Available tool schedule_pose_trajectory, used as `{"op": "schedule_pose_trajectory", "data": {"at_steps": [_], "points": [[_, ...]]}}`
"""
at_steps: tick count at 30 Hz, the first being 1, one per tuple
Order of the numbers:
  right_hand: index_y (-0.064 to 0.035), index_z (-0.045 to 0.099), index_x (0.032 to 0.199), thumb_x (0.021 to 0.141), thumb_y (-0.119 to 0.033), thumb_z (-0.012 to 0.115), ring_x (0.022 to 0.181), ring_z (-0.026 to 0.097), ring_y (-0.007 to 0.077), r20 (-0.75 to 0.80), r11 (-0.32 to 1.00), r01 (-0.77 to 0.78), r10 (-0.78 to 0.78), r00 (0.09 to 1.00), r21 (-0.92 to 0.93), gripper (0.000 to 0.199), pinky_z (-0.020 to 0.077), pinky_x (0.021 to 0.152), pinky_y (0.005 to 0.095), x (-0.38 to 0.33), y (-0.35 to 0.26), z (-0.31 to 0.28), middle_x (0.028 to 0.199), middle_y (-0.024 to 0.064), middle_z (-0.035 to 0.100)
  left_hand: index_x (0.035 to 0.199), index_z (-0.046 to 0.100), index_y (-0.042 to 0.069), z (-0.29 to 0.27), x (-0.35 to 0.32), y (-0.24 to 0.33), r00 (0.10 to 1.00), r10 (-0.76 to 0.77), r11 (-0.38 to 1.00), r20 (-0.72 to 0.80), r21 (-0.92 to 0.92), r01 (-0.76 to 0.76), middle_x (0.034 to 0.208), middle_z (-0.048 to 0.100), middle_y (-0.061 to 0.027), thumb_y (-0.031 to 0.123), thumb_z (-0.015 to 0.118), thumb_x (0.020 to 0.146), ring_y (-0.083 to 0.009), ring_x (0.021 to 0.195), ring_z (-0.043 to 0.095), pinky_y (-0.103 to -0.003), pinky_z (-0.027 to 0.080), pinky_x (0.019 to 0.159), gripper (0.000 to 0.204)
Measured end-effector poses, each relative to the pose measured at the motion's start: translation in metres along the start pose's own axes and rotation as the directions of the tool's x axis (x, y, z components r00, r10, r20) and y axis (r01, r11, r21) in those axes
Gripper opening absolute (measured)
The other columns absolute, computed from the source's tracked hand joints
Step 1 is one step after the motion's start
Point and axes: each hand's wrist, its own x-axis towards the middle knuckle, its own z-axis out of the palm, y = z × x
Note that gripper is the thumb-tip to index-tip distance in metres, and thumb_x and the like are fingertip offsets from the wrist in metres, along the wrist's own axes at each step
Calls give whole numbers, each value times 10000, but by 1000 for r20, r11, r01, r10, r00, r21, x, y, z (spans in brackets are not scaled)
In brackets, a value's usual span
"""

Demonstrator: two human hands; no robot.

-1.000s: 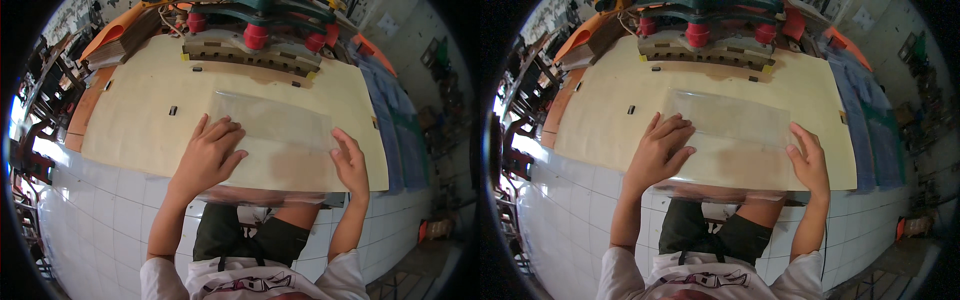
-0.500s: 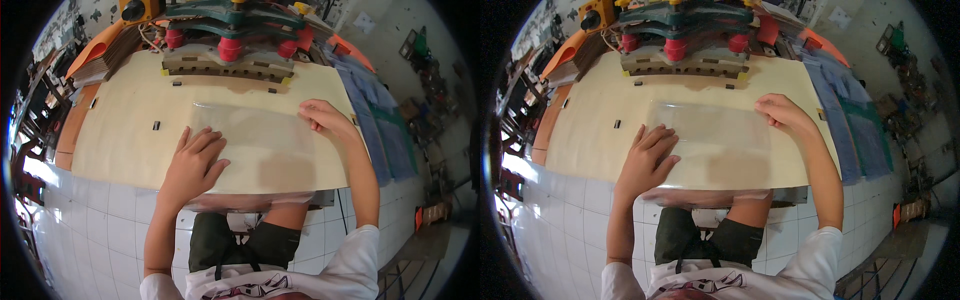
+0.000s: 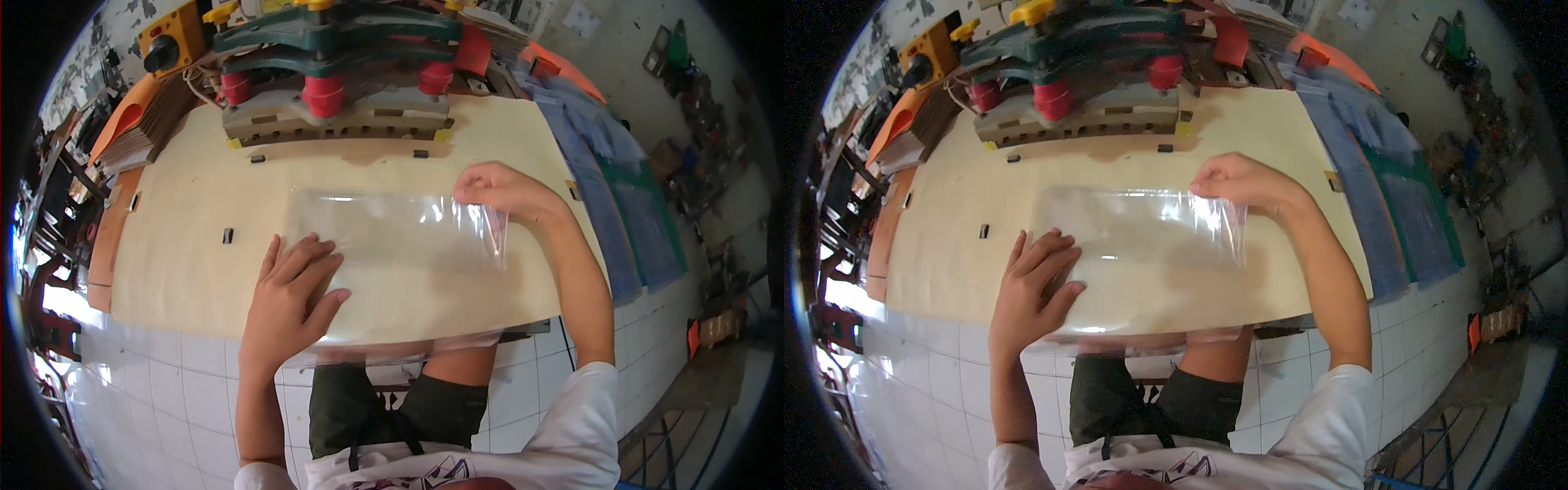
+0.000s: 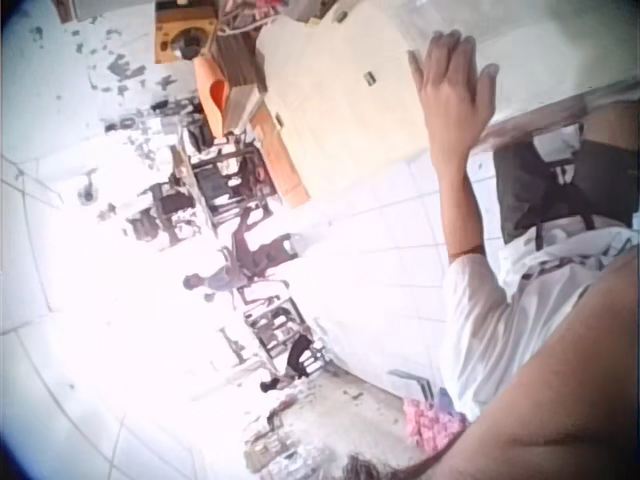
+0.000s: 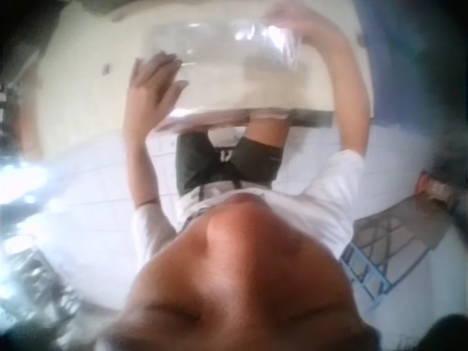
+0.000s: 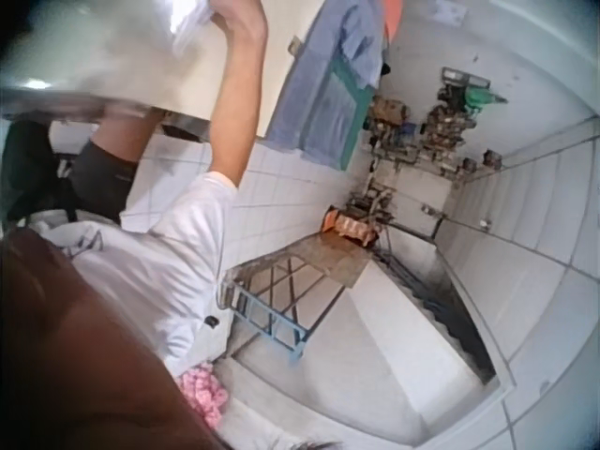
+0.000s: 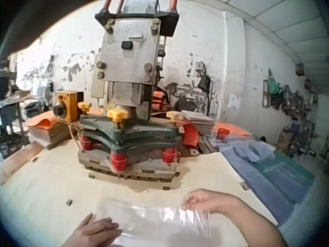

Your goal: The person places a plastic sheet onto a workbench, aligns it under a heat-sealing machine, and operates the machine to seal the plastic. They then check the sealed edge and reposition the sheet for further sealing.

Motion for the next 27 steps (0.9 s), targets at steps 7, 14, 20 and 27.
{"op": "schedule_pose_trajectory", "data": {"at_steps": [7, 14, 20, 27], "points": [[20, 720, 1059, 971, -163, 640, 852, 594, 69, 184, 997, 79, -78, 980, 2, 218, 476, 770, 226, -15, -4, -1, 939, 16, 707, 1181, 674, 38, -1, 1, -2, 999, 9, 999, 36, -38, -8, 1249, 640, -160, 188, 739, 777, -361, 1289, 540, -547, 211, 1195, 436], [41, 726, 1029, 943, -123, 662, 785, 622, 72, 81, 966, 257, -255, 964, -19, 196, 498, 707, 231, -66, -40, -3, 888, 44, 725, 1473, 347, -46, 0, -8, -22, 951, -242, 664, -191, -747, 19, 1529, 380, -190, 372, 548, 957, -321, 1451, 324, -427, 219, 1195, 694], [37, 721, 1024, 926, -178, 684, 577, 631, 94, -154, 949, 291, -308, 939, -124, 240, 454, 477, 207, -136, -43, -55, 796, 48, 705, 1464, 363, -10, 6, -12, -43, 910, -328, 537, -253, -842, -40, 1519, 396, -167, 440, 524, 991, -276, 1461, 315, -435, 181, 1221, 673], [-38, 647, 1109, 948, -280, 666, 840, 563, 68, -501, 891, 404, -258, 826, 207, 291, 429, 766, 212, -205, 63, -262, 989, -13, 635, 1416, 409, -15, 1, -4, -29, 917, -343, 666, -206, -742, 82, 1500, 418, -161, 376, 527, 983, -287, 1437, 350, -441, 214, 1210, 595]]}}
